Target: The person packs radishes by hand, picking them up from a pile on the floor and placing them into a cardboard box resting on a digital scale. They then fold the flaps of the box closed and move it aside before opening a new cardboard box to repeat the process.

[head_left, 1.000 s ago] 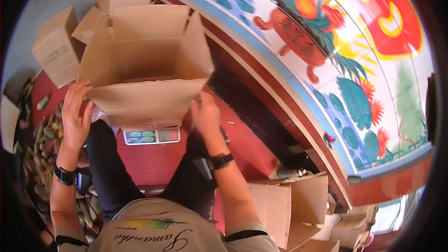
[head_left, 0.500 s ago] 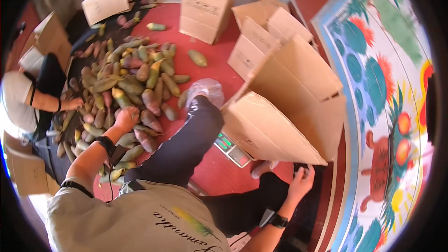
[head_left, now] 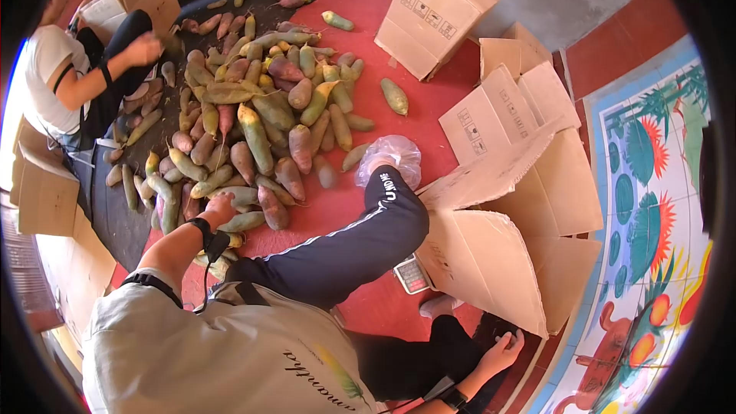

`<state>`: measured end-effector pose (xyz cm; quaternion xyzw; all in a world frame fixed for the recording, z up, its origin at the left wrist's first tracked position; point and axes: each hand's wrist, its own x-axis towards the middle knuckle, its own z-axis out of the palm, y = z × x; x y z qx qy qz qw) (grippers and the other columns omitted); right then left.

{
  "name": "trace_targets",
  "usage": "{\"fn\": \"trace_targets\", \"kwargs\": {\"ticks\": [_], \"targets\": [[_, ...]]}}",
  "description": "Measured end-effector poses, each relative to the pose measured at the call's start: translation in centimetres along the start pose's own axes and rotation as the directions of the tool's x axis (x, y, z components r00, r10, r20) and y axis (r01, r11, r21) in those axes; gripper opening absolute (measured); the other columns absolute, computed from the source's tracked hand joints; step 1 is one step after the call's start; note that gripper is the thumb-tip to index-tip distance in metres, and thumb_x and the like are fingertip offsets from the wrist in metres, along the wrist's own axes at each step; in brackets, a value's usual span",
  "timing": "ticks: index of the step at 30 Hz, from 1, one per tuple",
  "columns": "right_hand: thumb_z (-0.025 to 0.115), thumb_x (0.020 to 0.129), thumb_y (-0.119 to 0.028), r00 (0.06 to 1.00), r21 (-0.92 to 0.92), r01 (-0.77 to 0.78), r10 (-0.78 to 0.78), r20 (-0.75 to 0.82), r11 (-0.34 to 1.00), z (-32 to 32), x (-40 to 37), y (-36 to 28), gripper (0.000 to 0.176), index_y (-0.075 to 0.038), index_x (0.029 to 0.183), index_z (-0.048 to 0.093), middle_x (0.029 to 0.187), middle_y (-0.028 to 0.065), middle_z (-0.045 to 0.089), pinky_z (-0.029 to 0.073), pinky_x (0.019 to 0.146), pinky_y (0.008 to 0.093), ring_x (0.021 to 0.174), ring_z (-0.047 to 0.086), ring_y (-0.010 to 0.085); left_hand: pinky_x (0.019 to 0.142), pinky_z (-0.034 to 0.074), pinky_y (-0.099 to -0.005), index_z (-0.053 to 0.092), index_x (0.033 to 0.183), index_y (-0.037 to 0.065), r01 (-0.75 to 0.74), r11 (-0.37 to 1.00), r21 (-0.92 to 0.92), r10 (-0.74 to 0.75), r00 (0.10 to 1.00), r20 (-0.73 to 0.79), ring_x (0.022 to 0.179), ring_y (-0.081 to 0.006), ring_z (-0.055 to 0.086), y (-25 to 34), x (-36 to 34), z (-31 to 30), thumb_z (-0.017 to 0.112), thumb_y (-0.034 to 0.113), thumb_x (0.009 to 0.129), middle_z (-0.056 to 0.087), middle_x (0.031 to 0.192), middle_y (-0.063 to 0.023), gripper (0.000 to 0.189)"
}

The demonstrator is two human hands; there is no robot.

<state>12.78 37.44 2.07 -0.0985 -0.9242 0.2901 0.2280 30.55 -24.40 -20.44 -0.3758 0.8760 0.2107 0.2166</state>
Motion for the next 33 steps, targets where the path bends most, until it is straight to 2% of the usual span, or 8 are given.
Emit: {"fn": "trace_targets", "kwargs": {"ticks": [6,9,11,21,23,26,31,33], "targets": [[0.047,0.086,-0.006,1.000,-0.063,0.001,-0.001,-0.004,0.998,0.0,0.1,0.4,0.028,0.004,0.112,0.051,0.082,0.0123,0.055,0.049,0.058,0.0287,0.066,0.054,0.0197,0.092,0.041,-0.0396,0.049,0.117,0.008,0.027,0.998,-0.057,-0.034,0.990,-0.135,0.110,-0.0357,0.047,0.4,1.3,0.3,0.065,0.016,0.071,0.048,0.117,-0.0172,0.049],[0.048,0.087,-0.009,0.999,-0.082,0.048,-0.047,0.018,0.995,0.0,0.3,0.8,0.029,0.004,0.113,0.051,0.087,0.0146,0.057,0.049,0.059,0.0294,0.065,0.057,0.0211,0.091,0.041,-0.0409,0.046,0.119,0.008,0.000,0.993,-0.116,-0.044,0.926,-0.376,0.109,-0.0367,0.046,0.0,2.6,-0.4,0.064,0.011,0.071,0.045,0.116,-0.0179,0.051],[0.048,0.086,-0.008,0.996,-0.099,0.086,-0.087,-0.002,0.991,0.1,0.4,0.9,0.029,0.004,0.112,0.051,0.087,0.0151,0.057,0.050,0.058,0.0293,0.066,0.057,0.0221,0.090,0.041,-0.0425,0.042,0.121,0.009,0.037,0.960,-0.277,-0.185,0.827,-0.531,0.108,-0.0373,0.047,-0.5,4.4,-0.7,0.062,0.009,0.072,0.045,0.115,-0.0202,0.053],[0.049,0.086,-0.011,0.998,-0.151,0.061,-0.059,0.012,0.987,0.3,0.6,0.9,0.030,0.005,0.111,0.051,0.084,0.0157,0.058,0.050,0.055,0.0287,0.062,0.057,0.0218,0.087,0.045,-0.0396,0.045,0.120,0.004,0.125,0.778,-0.616,-0.423,0.829,-0.366,0.100,-0.0352,0.056,-0.9,11.1,-3.5,0.063,0.018,0.074,0.058,0.105,-0.0229,0.052],[0.049,0.085,-0.011,0.998,-0.148,0.068,-0.067,0.016,0.987,0.4,0.7,0.9,0.030,0.005,0.111,0.051,0.084,0.0157,0.058,0.050,0.055,0.0287,0.063,0.057,0.0217,0.082,0.047,-0.0393,0.052,0.113,0.004,0.165,0.509,-0.845,-0.418,0.905,-0.075,0.096,-0.0347,0.058,-0.7,11.6,-3.7,0.062,0.017,0.076,0.061,0.101,-0.0211,0.041],[0.049,0.085,-0.010,0.998,-0.162,0.058,-0.059,0.003,0.985,0.4,0.7,1.4,0.029,0.005,0.110,0.052,0.085,0.0159,0.058,0.049,0.054,0.0281,0.065,0.057,0.0216,0.078,0.048,-0.0395,0.058,0.103,0.004,0.157,0.710,-0.687,-0.447,0.854,-0.267,0.088,-0.0337,0.061,-1.2,12.2,-3.6,0.059,0.016,0.078,0.063,0.092,-0.0182,0.027],[0.049,0.085,-0.009,0.998,-0.127,0.066,-0.062,0.032,0.990,0.6,1.0,2.0,0.029,0.006,0.110,0.052,0.087,0.0164,0.058,0.049,0.054,0.0279,0.068,0.057,0.0215,0.074,0.049,-0.0366,0.063,0.090,0.006,0.141,0.780,-0.610,-0.395,0.866,-0.306,0.080,-0.0303,0.063,-1.2,12.0,-2.9,0.053,0.018,0.082,0.064,0.084,-0.0165,0.019],[0.049,0.085,-0.009,0.997,-0.118,0.076,-0.073,0.027,0.990,0.6,0.9,1.7,0.029,0.006,0.110,0.051,0.086,0.0163,0.058,0.049,0.054,0.0279,0.068,0.057,0.0214,0.069,0.050,-0.0351,0.064,0.091,0.005,0.245,0.470,-0.848,-0.337,0.938,0.085,0.079,-0.0270,0.064,0.7,10.7,-2.9,0.053,0.021,0.083,0.065,0.082,-0.0148,0.021]]}}
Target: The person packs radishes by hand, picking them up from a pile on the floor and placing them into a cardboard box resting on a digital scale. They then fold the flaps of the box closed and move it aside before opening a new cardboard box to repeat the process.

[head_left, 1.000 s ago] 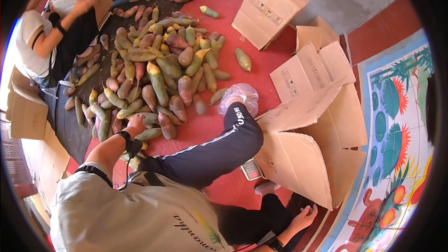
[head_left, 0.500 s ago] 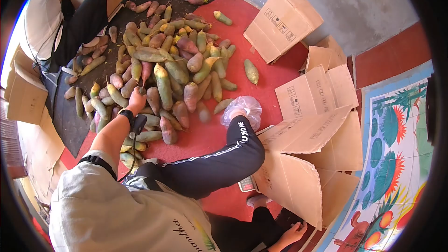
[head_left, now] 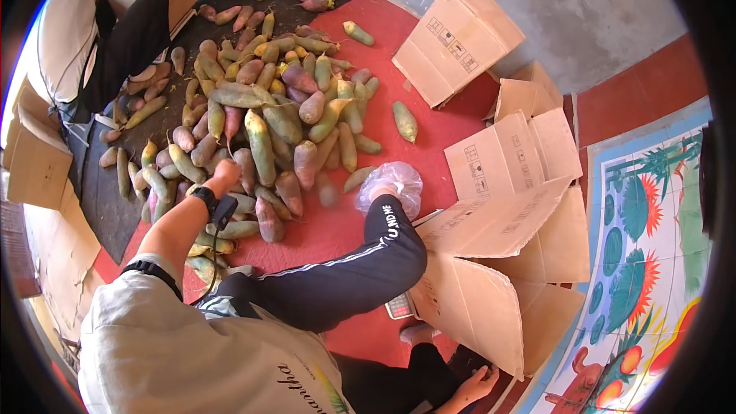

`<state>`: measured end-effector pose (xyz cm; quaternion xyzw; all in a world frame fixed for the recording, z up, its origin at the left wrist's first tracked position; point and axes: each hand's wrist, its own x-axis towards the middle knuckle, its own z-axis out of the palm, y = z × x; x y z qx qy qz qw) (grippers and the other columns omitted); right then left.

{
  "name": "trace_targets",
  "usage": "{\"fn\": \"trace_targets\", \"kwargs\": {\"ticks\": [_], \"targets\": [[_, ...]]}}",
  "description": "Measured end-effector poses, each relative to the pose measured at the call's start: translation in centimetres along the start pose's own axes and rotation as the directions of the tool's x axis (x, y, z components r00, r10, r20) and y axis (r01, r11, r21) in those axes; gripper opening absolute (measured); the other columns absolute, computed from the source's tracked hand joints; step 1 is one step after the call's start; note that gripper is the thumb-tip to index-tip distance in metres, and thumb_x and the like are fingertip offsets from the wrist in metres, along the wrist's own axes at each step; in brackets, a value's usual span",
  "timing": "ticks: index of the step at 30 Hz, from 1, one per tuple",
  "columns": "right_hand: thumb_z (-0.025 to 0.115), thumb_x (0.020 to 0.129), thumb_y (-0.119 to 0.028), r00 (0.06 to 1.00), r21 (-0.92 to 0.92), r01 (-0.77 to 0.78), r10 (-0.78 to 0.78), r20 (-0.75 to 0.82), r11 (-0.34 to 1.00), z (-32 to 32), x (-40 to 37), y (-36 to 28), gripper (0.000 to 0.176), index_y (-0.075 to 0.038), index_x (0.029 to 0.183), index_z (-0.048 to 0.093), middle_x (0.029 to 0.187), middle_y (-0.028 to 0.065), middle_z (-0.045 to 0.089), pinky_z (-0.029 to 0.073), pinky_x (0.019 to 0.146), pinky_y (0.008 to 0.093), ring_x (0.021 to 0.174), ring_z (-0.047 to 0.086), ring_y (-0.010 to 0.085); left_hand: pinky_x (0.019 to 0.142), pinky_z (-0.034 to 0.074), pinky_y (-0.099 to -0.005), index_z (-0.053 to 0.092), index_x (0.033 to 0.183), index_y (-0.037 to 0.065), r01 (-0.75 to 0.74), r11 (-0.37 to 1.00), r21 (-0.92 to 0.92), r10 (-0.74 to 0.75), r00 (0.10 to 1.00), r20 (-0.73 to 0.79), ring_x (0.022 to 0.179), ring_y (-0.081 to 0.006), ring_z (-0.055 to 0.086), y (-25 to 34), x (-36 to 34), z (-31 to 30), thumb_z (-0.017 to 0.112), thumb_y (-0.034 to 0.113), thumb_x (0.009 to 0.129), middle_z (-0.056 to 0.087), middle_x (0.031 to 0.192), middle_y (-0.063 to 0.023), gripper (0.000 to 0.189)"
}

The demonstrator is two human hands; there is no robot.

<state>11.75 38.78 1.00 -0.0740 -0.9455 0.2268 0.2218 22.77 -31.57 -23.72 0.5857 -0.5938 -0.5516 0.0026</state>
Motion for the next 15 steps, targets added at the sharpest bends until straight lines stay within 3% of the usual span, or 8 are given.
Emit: {"fn": "trace_targets", "kwargs": {"ticks": [4,5,6,8,10,12,14,15], "targets": [[0.049,0.085,-0.008,1.000,-0.049,0.009,-0.009,0.003,0.999,0.2,0.0,-0.2,0.029,0.007,0.110,0.051,0.086,0.0160,0.057,0.049,0.055,0.0277,0.067,0.057,0.0211,0.072,0.049,-0.0353,0.057,0.100,0.002,0.012,0.993,0.119,-0.016,0.999,0.039,0.086,-0.0256,0.062,2.3,-3.4,3.7,0.060,0.029,0.082,0.063,0.089,-0.0153,0.032],[0.049,0.085,-0.008,1.000,-0.055,0.011,-0.011,0.001,0.998,0.2,0.0,-0.3,0.029,0.007,0.110,0.051,0.086,0.0160,0.057,0.049,0.055,0.0277,0.067,0.057,0.0211,0.083,0.046,-0.0377,0.050,0.109,0.003,-0.067,0.989,0.135,0.070,0.997,-0.020,0.101,-0.0296,0.057,0.5,-1.2,4.9,0.063,0.031,0.080,0.059,0.104,-0.0192,0.043],[0.049,0.085,-0.008,1.000,-0.044,0.003,-0.003,0.014,0.999,0.1,0.0,-0.5,0.029,0.007,0.110,0.051,0.086,0.0158,0.057,0.049,0.055,0.0277,0.067,0.057,0.0209,0.083,0.046,-0.0377,0.050,0.109,0.003,-0.068,0.989,0.132,0.070,0.997,-0.013,0.101,-0.0296,0.057,1.0,-1.6,5.4,0.063,0.031,0.080,0.059,0.104,-0.0192,0.043],[0.049,0.085,-0.007,1.000,-0.039,-0.008,0.009,0.016,0.999,0.1,0.1,-0.2,0.029,0.007,0.110,0.051,0.086,0.0156,0.057,0.050,0.055,0.0277,0.067,0.057,0.0208,0.091,0.041,-0.0384,0.041,0.117,0.002,0.014,0.999,0.049,-0.008,0.993,-0.115,0.109,-0.0330,0.051,2.7,-2.3,6.6,0.066,0.030,0.078,0.054,0.114,-0.0210,0.054],[0.049,0.084,-0.006,1.000,-0.040,-0.015,0.016,0.021,0.999,0.2,0.0,-0.6,0.029,0.007,0.110,0.051,0.086,0.0154,0.057,0.050,0.055,0.0277,0.067,0.057,0.0205,0.091,0.042,-0.0389,0.036,0.118,0.000,0.099,0.992,0.083,-0.078,0.971,-0.226,0.108,-0.0345,0.052,2.9,-1.2,7.9,0.071,0.032,0.074,0.053,0.116,-0.0212,0.065],[0.049,0.084,-0.006,0.999,-0.031,-0.039,0.039,0.001,0.999,0.1,-0.4,-0.6,0.029,0.007,0.110,0.051,0.085,0.0147,0.057,0.049,0.055,0.0275,0.066,0.056,0.0197,0.090,0.042,-0.0386,0.035,0.118,-0.001,0.118,0.990,0.077,-0.099,0.973,-0.210,0.109,-0.0335,0.052,2.5,-0.8,8.5,0.072,0.035,0.072,0.053,0.116,-0.0213,0.069],[0.051,0.083,-0.006,1.000,-0.041,-0.009,0.008,-0.024,0.999,0.2,-0.5,0.2,0.030,0.005,0.110,0.053,0.082,0.0137,0.057,0.046,0.057,0.0293,0.065,0.054,0.0212,0.090,0.042,-0.0359,0.040,0.117,-0.001,0.197,0.940,0.279,-0.186,0.980,-0.068,0.108,-0.0263,0.054,-3.5,8.5,10.2,0.069,0.040,0.074,0.055,0.113,-0.0174,0.067],[0.051,0.082,-0.006,0.998,-0.023,-0.063,0.063,-0.001,0.998,-0.1,-0.6,-0.8,0.029,0.005,0.109,0.054,0.082,0.0136,0.057,0.045,0.058,0.0306,0.065,0.054,0.0214,0.085,0.045,-0.0350,0.045,0.113,-0.001,0.210,0.966,0.150,-0.219,0.975,0.041,0.102,-0.0239,0.056,-2.0,7.1,9.5,0.068,0.039,0.075,0.057,0.110,-0.0163,0.060]]}}
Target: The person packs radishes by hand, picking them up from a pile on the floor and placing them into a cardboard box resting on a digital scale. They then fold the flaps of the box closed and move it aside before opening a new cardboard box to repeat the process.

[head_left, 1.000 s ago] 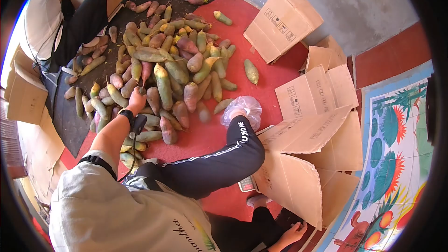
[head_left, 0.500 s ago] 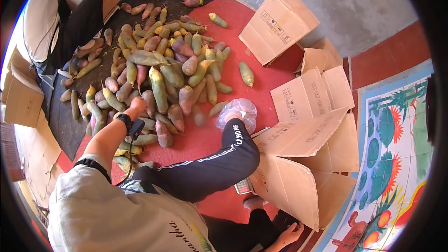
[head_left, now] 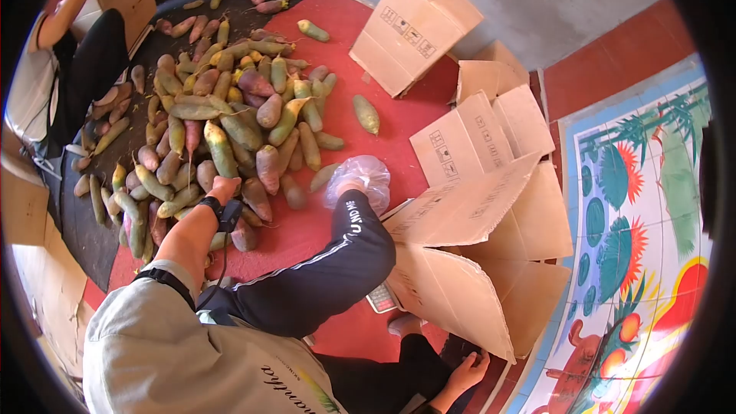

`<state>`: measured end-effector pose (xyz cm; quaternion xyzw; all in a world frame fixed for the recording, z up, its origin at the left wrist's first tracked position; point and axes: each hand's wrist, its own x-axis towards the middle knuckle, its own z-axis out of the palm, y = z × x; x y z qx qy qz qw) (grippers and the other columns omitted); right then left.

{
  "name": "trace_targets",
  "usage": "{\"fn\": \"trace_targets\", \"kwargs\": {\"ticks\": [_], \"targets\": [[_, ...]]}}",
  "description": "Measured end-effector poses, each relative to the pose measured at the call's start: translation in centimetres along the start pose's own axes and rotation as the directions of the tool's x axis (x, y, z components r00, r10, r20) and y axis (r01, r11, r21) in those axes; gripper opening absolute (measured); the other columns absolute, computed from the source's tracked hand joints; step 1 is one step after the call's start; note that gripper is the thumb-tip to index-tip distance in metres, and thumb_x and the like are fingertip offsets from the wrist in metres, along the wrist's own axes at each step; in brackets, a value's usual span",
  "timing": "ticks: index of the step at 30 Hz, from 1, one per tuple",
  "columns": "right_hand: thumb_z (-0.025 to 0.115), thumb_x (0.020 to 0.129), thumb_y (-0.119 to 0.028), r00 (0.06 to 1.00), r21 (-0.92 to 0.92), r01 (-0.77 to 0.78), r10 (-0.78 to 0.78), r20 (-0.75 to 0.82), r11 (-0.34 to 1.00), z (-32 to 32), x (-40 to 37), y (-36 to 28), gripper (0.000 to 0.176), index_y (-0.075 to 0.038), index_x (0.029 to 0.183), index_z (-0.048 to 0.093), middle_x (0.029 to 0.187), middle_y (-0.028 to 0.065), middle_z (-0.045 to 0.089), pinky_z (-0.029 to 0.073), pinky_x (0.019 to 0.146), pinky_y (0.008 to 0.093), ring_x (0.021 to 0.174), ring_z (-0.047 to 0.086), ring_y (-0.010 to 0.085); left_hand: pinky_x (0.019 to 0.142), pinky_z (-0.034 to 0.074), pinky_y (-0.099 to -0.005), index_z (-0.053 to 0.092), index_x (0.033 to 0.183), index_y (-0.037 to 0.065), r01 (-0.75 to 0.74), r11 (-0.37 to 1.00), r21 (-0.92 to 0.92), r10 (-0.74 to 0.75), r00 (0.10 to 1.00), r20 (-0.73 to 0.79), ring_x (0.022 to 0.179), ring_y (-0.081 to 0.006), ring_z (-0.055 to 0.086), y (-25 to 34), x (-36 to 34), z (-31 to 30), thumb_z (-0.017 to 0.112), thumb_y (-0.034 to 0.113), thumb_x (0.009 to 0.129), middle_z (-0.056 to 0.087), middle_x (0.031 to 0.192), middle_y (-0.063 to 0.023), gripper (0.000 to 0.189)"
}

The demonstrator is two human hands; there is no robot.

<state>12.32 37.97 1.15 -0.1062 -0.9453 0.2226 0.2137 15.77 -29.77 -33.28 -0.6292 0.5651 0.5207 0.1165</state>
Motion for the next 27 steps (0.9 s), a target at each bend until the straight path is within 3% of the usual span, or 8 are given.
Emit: {"fn": "trace_targets", "kwargs": {"ticks": [1,2,5,7,9,14,22,27], "targets": [[0.051,0.082,-0.006,1.000,-0.002,-0.008,0.008,-0.009,1.000,-0.1,-0.2,-0.6,0.029,0.005,0.109,0.054,0.082,0.0136,0.057,0.045,0.058,0.0306,0.065,0.054,0.0214,0.081,0.047,-0.0342,0.051,0.108,-0.001,0.021,0.991,-0.131,-0.006,0.993,0.115,0.096,-0.0215,0.059,0.9,-1.8,-0.9,0.068,0.038,0.076,0.059,0.106,-0.0152,0.054],[0.051,0.082,-0.005,1.000,0.036,-0.015,0.015,-0.012,0.999,-0.1,-0.2,-1.0,0.029,0.005,0.109,0.054,0.082,0.0137,0.057,0.045,0.058,0.0311,0.065,0.054,0.0216,0.066,0.051,-0.0360,0.058,0.099,0.000,-0.097,0.994,-0.051,0.106,0.965,0.240,0.078,-0.0223,0.062,-2.8,8.5,1.3,0.066,0.034,0.078,0.062,0.096,-0.0129,0.041],[0.052,0.083,-0.005,1.000,0.045,0.015,-0.014,-0.025,0.999,-0.1,-0.2,-0.9,0.027,0.006,0.108,0.054,0.081,0.0130,0.057,0.046,0.057,0.0290,0.065,0.054,0.0190,0.054,0.051,-0.0369,0.060,0.098,0.001,-0.053,0.953,-0.297,0.099,0.984,0.145,0.065,-0.0254,0.061,2.3,-4.0,-2.0,0.064,0.031,0.080,0.063,0.089,-0.0105,0.036],[0.052,0.084,-0.005,0.998,0.016,0.045,-0.045,-0.040,0.999,0.2,-0.1,-0.2,0.026,0.007,0.107,0.054,0.081,0.0121,0.057,0.047,0.056,0.0264,0.064,0.055,0.0162,0.054,0.050,-0.0374,0.060,0.097,0.003,-0.069,0.925,-0.374,0.162,0.962,0.222,0.064,-0.0260,0.061,2.6,-5.8,-3.3,0.064,0.030,0.080,0.063,0.086,-0.0087,0.032],[0.052,0.084,-0.005,0.988,-0.014,0.142,-0.142,-0.052,0.990,0.6,-0.1,1.2,0.025,0.007,0.105,0.054,0.083,0.0130,0.057,0.048,0.056,0.0266,0.065,0.056,0.0167,0.066,0.045,-0.0381,0.055,0.104,0.011,0.047,0.926,-0.375,0.088,0.938,0.334,0.083,-0.0235,0.056,2.6,-5.7,-4.7,0.067,0.037,0.077,0.058,0.092,-0.0082,0.039],[0.053,0.083,-0.005,0.989,0.042,0.137,-0.135,-0.064,0.990,0.7,-0.1,-0.1,0.023,0.007,0.103,0.055,0.086,0.0146,0.058,0.048,0.057,0.0274,0.069,0.058,0.0185,0.062,0.043,-0.0292,0.057,0.090,0.015,0.034,0.944,-0.328,0.118,0.894,0.432,0.070,-0.0152,0.055,2.9,-10.3,-7.6,0.062,0.042,0.080,0.061,0.081,0.0015,0.029],[0.055,0.080,-0.004,0.989,0.074,0.128,-0.122,-0.084,0.989,0.0,-0.2,-2.5,0.024,0.005,0.102,0.057,0.088,0.0164,0.059,0.048,0.067,0.0328,0.073,0.059,0.0238,0.057,0.038,-0.0267,0.054,0.081,0.014,0.130,0.869,-0.478,0.157,0.843,0.515,0.059,-0.0131,0.045,4.0,-17.4,-8.5,0.061,0.042,0.080,0.054,0.070,0.0013,0.029],[0.056,0.079,-0.004,0.987,0.135,0.115,-0.098,-0.127,0.984,0.4,-0.3,-2.2,0.022,0.004,0.099,0.058,0.088,0.0155,0.059,0.049,0.066,0.0328,0.072,0.060,0.0242,0.059,0.037,-0.0274,0.053,0.083,0.014,0.051,0.864,-0.501,0.274,0.787,0.553,0.058,-0.0148,0.045,6.3,-21.6,-8.2,0.061,0.040,0.080,0.054,0.068,-0.0004,0.028]]}}
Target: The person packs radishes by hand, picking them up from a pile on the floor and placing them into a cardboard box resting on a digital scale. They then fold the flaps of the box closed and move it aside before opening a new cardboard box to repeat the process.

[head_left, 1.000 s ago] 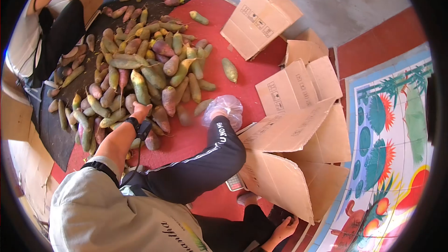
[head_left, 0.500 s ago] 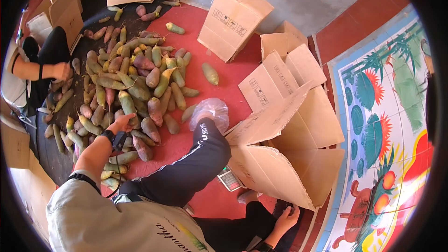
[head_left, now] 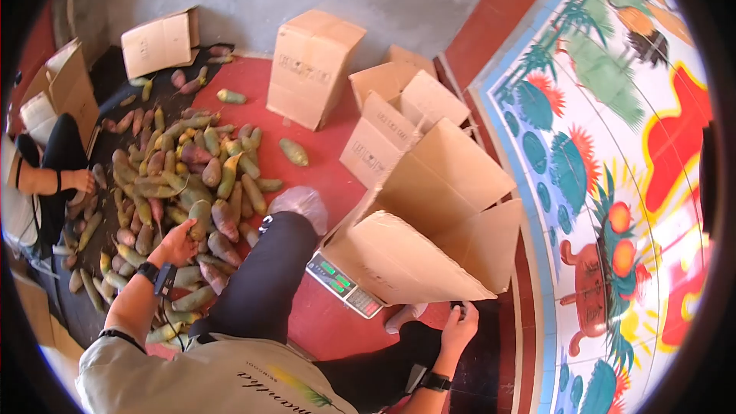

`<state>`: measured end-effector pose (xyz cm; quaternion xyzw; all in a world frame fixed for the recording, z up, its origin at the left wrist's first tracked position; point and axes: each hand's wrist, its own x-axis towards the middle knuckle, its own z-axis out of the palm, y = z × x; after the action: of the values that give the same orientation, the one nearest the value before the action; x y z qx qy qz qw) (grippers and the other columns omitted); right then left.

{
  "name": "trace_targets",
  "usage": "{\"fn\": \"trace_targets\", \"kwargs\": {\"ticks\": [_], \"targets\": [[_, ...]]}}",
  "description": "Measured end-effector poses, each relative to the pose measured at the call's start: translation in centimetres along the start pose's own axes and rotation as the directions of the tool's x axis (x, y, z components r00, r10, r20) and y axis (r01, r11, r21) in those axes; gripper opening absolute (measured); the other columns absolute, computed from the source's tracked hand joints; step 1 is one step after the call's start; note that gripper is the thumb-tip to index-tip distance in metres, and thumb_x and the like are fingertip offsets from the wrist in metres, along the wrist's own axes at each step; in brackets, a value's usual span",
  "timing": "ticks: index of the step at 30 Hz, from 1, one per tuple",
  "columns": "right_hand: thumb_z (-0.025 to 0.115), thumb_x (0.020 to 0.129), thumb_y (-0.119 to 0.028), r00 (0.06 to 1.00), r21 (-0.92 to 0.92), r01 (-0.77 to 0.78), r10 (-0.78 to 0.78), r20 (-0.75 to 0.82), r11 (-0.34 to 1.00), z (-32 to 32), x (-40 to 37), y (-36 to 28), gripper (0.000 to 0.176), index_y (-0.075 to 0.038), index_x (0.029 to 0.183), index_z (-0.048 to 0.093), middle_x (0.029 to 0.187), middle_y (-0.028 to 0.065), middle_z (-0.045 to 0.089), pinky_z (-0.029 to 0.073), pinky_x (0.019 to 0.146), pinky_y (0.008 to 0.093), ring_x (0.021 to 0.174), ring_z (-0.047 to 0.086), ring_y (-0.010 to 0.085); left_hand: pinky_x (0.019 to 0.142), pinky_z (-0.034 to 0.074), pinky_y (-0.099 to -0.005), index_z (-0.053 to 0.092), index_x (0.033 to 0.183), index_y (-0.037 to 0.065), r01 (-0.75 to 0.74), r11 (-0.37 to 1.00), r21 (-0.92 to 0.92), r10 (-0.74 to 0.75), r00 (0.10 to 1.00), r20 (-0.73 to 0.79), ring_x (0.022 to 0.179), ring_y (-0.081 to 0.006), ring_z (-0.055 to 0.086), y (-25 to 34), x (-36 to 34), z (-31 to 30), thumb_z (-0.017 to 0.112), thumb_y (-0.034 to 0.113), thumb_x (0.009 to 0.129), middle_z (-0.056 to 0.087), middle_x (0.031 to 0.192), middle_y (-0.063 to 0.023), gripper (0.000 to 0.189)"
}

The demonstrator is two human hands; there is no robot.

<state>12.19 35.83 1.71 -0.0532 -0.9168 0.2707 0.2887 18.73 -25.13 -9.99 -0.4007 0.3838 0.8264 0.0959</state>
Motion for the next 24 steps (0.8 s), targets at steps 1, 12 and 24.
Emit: {"fn": "trace_targets", "kwargs": {"ticks": [1,12,24], "targets": [[0.056,0.079,-0.004,1.000,-0.015,0.014,-0.014,-0.009,1.000,0.1,0.0,0.1,0.022,0.004,0.099,0.058,0.087,0.0155,0.059,0.049,0.066,0.0329,0.072,0.060,0.0245,0.059,0.037,-0.0278,0.053,0.083,0.014,-0.059,0.998,-0.002,0.059,0.998,-0.003,0.058,-0.0148,0.044,0.6,-0.6,1.3,0.061,0.038,0.081,0.055,0.070,-0.0005,0.026],[0.060,0.078,-0.009,0.998,-0.046,0.008,-0.011,-0.058,0.999,0.1,-0.6,-0.4,0.025,0.001,0.101,0.057,0.091,0.0171,0.060,0.049,0.070,0.0358,0.077,0.061,0.0282,0.075,0.049,-0.0314,0.055,0.109,0.000,-0.649,0.745,0.154,0.456,0.664,0.593,0.084,-0.0156,0.059,7.6,-10.3,18.7,0.061,0.032,0.082,0.062,0.094,-0.0065,0.042],[0.060,0.079,-0.013,0.994,0.028,-0.074,0.076,-0.077,0.997,-1.1,-1.0,-1.3,0.024,-0.002,0.100,0.057,0.092,0.0176,0.059,0.048,0.070,0.0393,0.081,0.059,0.0337,0.062,0.045,-0.0257,0.057,0.099,0.001,-0.710,0.676,0.195,0.287,0.499,0.818,0.067,-0.0131,0.055,5.6,-14.9,38.1,0.049,0.033,0.090,0.060,0.079,-0.0044,0.034]]}}
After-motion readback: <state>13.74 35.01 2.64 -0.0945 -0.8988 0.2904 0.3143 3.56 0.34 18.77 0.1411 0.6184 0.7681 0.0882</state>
